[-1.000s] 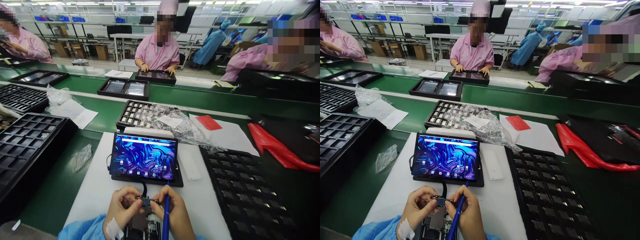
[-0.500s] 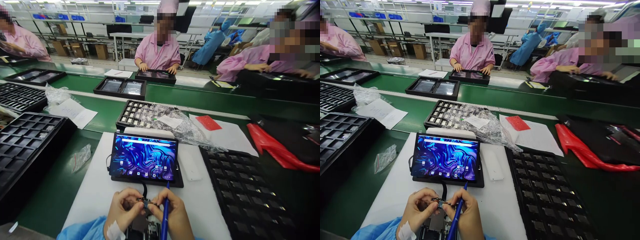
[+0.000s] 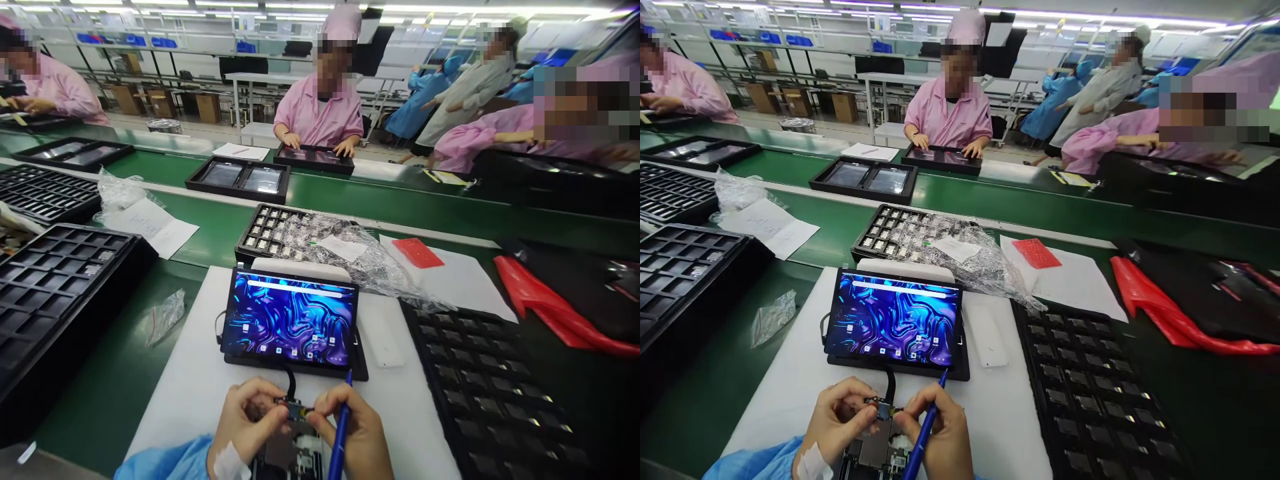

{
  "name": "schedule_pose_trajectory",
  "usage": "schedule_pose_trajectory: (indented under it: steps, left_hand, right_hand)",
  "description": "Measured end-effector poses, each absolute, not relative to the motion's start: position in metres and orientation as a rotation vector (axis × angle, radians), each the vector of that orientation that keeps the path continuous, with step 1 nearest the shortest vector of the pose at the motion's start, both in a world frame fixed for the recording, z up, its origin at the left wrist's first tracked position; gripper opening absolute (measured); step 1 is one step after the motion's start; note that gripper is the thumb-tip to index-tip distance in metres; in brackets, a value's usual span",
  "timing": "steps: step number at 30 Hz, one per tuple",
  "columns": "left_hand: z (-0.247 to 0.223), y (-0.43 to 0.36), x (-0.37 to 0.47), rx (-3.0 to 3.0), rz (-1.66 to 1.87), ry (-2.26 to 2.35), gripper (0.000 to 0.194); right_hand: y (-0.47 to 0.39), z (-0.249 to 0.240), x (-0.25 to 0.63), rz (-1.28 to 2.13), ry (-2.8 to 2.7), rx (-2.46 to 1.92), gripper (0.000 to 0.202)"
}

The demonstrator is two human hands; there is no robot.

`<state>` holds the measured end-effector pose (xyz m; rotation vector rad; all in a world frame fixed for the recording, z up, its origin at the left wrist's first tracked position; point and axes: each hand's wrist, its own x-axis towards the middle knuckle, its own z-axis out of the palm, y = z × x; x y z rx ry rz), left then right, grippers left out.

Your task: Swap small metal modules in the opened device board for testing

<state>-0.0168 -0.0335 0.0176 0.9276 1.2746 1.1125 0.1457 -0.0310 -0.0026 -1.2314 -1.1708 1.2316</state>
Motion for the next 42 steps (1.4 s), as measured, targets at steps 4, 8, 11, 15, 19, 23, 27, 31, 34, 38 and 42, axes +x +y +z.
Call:
schedule_pose_trajectory:
  steps: [4,8,11,15,19,23,27,31,34,38,42]
  left_hand:
    - [0.016,-0.036,-0.016,0.993,1.066,1.277,0.045]
    - [0.015,-0.037,-0.015,0.978,1.02,1.219,0.044]
    - [0.013,-0.037,-0.017,0.992,0.995,1.174,0.042]
    - [0.01,-0.034,-0.021,1.215,1.041,1.184,0.026]
    - [0.012,-0.027,-0.024,1.669,1.204,0.864,0.009]
    - [0.014,-0.023,-0.024,1.93,1.164,0.621,0.015]
    - [0.012,-0.025,-0.026,2.176,0.963,0.64,0.032]
    - [0.008,-0.027,-0.026,2.341,0.869,0.745,0.023]
    - [0.006,-0.027,-0.023,2.456,0.824,0.723,0.021]
    - [0.005,-0.026,-0.021,2.501,0.804,0.742,0.022]
    - [0.003,-0.026,-0.021,2.492,0.768,0.76,0.02]
  right_hand:
    - [-0.03,-0.008,0.149,1.267,-1.221,-1.207,0.02]
    - [-0.028,-0.004,0.146,1.286,-1.273,-1.128,0.024]
    - [-0.027,0.004,0.142,1.215,-1.259,-1.158,0.025]
    - [-0.031,0.008,0.141,1.327,-1.13,-1.215,0.021]
    - [-0.042,0.002,0.149,1.492,-1.139,-1.056,0.019]
    - [-0.054,-0.005,0.164,1.349,-1.216,-1.034,0.02]
    - [-0.065,-0.016,0.173,0.883,-1.327,-1.258,0.025]
    - [-0.077,-0.035,0.17,0.552,-1.336,-1.39,0.02]
    - [-0.082,-0.042,0.165,0.479,-1.341,-1.414,0.017]
    - [-0.08,-0.037,0.161,0.507,-1.323,-1.442,0.015]
    - [-0.078,-0.031,0.16,0.576,-1.271,-1.441,0.017]
